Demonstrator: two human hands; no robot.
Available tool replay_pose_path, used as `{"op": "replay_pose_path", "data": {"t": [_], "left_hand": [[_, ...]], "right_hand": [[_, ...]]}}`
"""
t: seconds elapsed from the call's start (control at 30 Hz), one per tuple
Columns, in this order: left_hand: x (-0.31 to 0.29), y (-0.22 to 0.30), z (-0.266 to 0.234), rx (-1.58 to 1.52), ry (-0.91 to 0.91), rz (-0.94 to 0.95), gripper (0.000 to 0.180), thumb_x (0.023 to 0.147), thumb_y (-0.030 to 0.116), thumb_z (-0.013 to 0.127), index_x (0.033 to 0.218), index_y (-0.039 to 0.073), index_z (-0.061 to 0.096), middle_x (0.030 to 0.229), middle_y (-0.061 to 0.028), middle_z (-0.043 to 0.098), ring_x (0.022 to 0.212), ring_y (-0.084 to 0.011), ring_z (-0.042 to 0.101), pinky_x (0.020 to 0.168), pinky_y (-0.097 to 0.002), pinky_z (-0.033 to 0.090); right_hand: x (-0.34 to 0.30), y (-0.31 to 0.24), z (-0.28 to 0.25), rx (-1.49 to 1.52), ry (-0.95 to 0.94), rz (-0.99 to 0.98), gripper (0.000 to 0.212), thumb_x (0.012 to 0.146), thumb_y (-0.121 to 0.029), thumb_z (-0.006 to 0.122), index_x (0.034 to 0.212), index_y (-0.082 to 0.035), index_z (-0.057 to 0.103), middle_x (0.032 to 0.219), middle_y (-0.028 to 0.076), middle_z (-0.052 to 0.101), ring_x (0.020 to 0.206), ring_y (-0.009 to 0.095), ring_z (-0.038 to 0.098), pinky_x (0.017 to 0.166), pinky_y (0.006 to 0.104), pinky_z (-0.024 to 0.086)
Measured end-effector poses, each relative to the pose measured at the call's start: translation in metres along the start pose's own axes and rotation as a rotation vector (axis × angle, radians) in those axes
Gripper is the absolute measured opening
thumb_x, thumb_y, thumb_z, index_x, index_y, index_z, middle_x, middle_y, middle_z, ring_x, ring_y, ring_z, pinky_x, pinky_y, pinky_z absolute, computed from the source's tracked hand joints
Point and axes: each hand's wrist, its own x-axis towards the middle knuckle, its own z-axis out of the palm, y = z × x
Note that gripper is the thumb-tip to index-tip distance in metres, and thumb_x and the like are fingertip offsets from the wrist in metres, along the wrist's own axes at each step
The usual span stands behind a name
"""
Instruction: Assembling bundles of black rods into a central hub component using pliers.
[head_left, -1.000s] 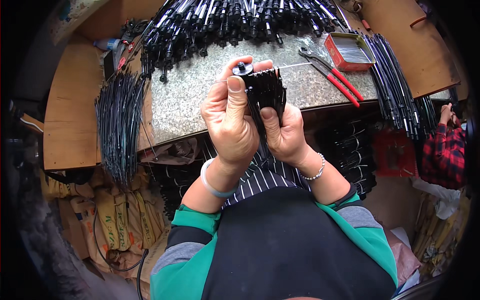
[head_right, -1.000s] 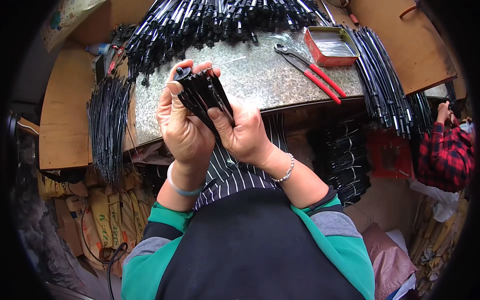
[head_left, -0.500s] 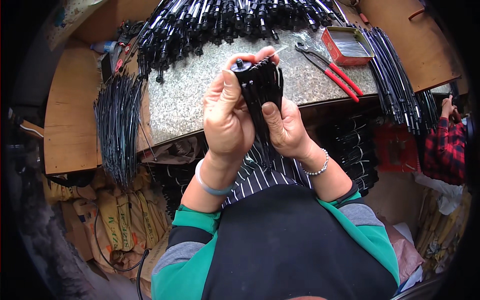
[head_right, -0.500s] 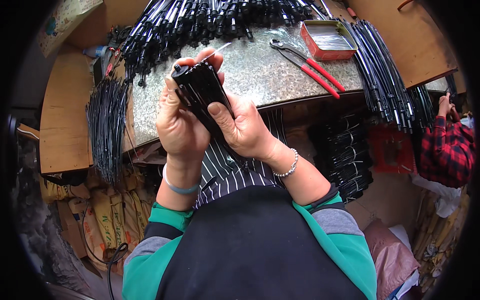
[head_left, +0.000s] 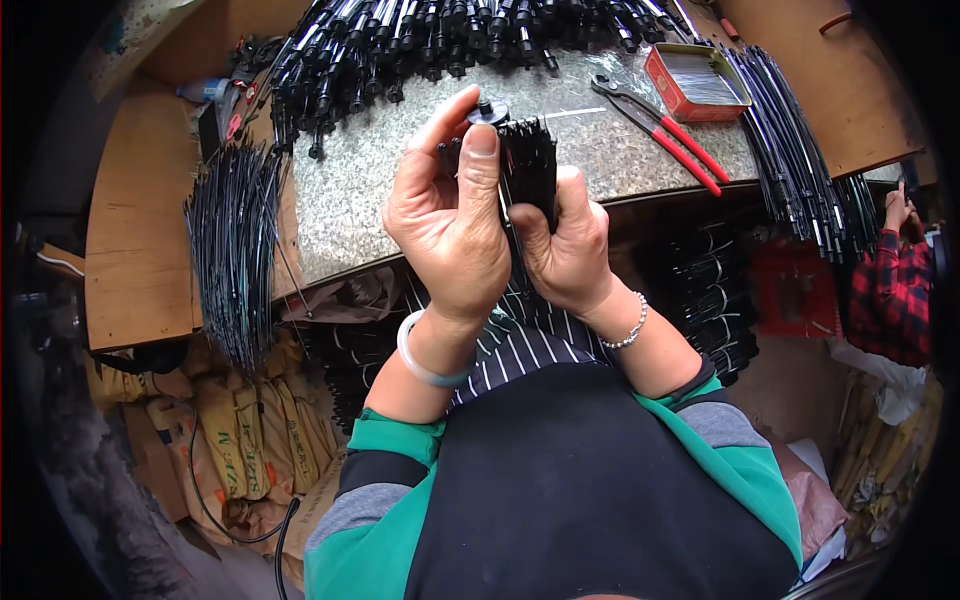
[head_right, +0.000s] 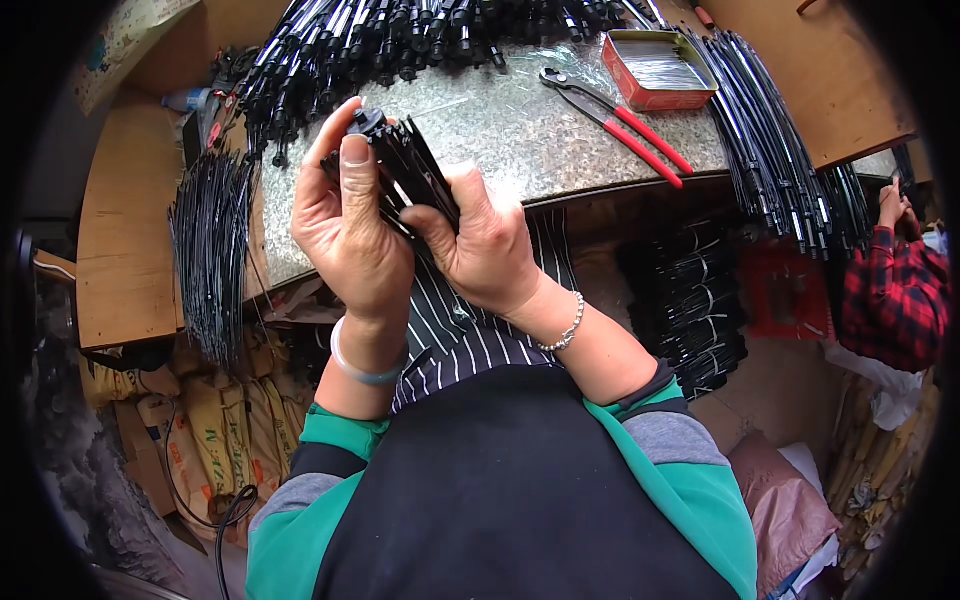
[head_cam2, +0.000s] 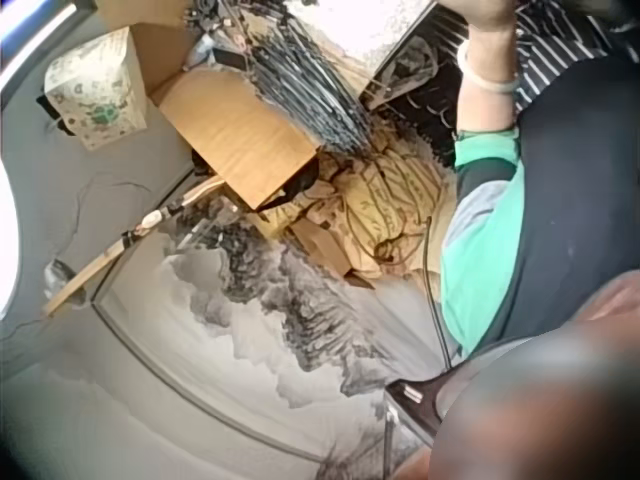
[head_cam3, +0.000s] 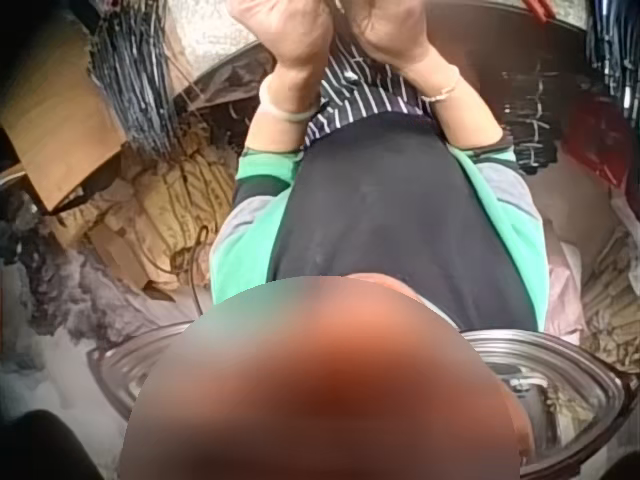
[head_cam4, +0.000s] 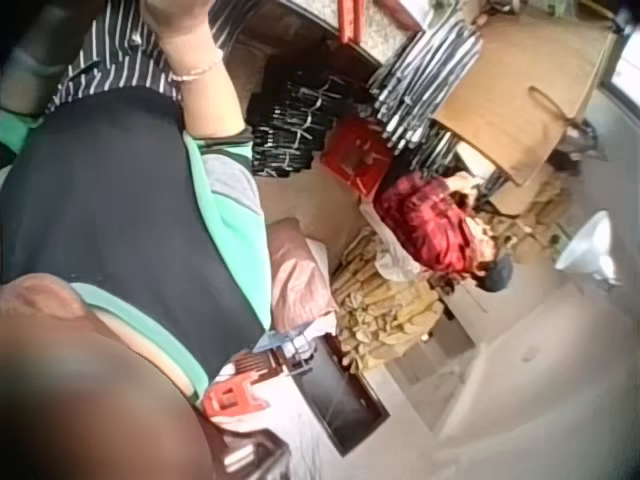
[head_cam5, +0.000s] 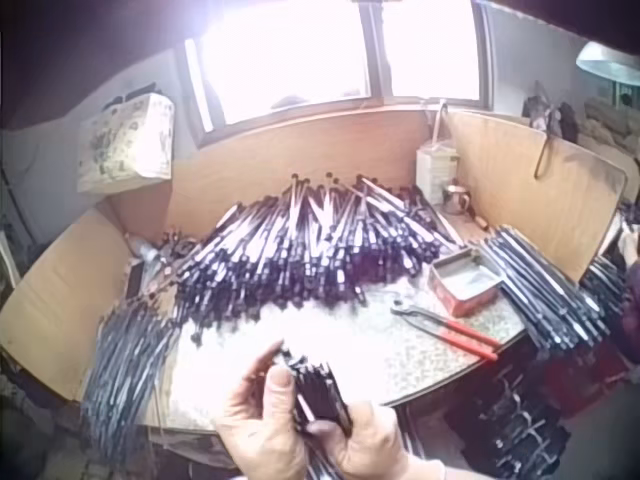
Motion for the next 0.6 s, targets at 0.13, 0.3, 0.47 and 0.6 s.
{"op": "replay_pose_path", "data": {"t": [0.13, 0.3, 0.47, 0.6], "left_hand": [[0.001, 0.002, 0.001, -0.148, -0.015, -0.029, 0.029, 0.089, 0.011, 0.056, 0.114, -0.004, 0.055, 0.089, -0.0046, 0.062, 0.076, -0.0057, 0.055, 0.069, -0.017, 0.044], [-0.002, -0.006, -0.004, -0.125, -0.058, 0.012, 0.027, 0.093, 0.012, 0.048, 0.114, -0.005, 0.054, 0.093, -0.0069, 0.063, 0.077, -0.0063, 0.059, 0.068, -0.0181, 0.049], [-0.006, -0.009, -0.003, -0.139, -0.018, 0.012, 0.028, 0.094, 0.012, 0.047, 0.115, -0.005, 0.052, 0.093, -0.0079, 0.063, 0.078, -0.0082, 0.061, 0.07, -0.0196, 0.05], [-0.003, -0.01, -0.007, -0.198, -0.041, -0.027, 0.029, 0.094, 0.013, 0.046, 0.117, -0.004, 0.051, 0.093, -0.0084, 0.064, 0.079, -0.0098, 0.062, 0.071, -0.0205, 0.05]], "right_hand": [[-0.002, 0.005, -0.009, 0.083, -0.097, 0.088, 0.026, 0.091, -0.024, 0.052, 0.104, -0.002, 0.056, 0.075, 0.014, 0.061, 0.063, 0.029, 0.062, 0.054, 0.0329, 0.047], [0.003, 0.004, -0.009, 0.178, -0.136, 0.136, 0.029, 0.093, -0.023, 0.045, 0.11, -0.001, 0.055, 0.078, 0.015, 0.062, 0.063, 0.028, 0.062, 0.057, 0.0327, 0.048], [0.006, 0.006, -0.009, 0.27, -0.129, 0.074, 0.03, 0.094, -0.023, 0.043, 0.111, -0.001, 0.054, 0.078, 0.016, 0.061, 0.066, 0.029, 0.062, 0.06, 0.0342, 0.048], [0.005, 0.004, -0.015, 0.248, -0.256, 0.213, 0.029, 0.094, -0.022, 0.044, 0.109, 0.0, 0.054, 0.079, 0.017, 0.061, 0.07, 0.031, 0.062, 0.062, 0.0356, 0.048]]}}
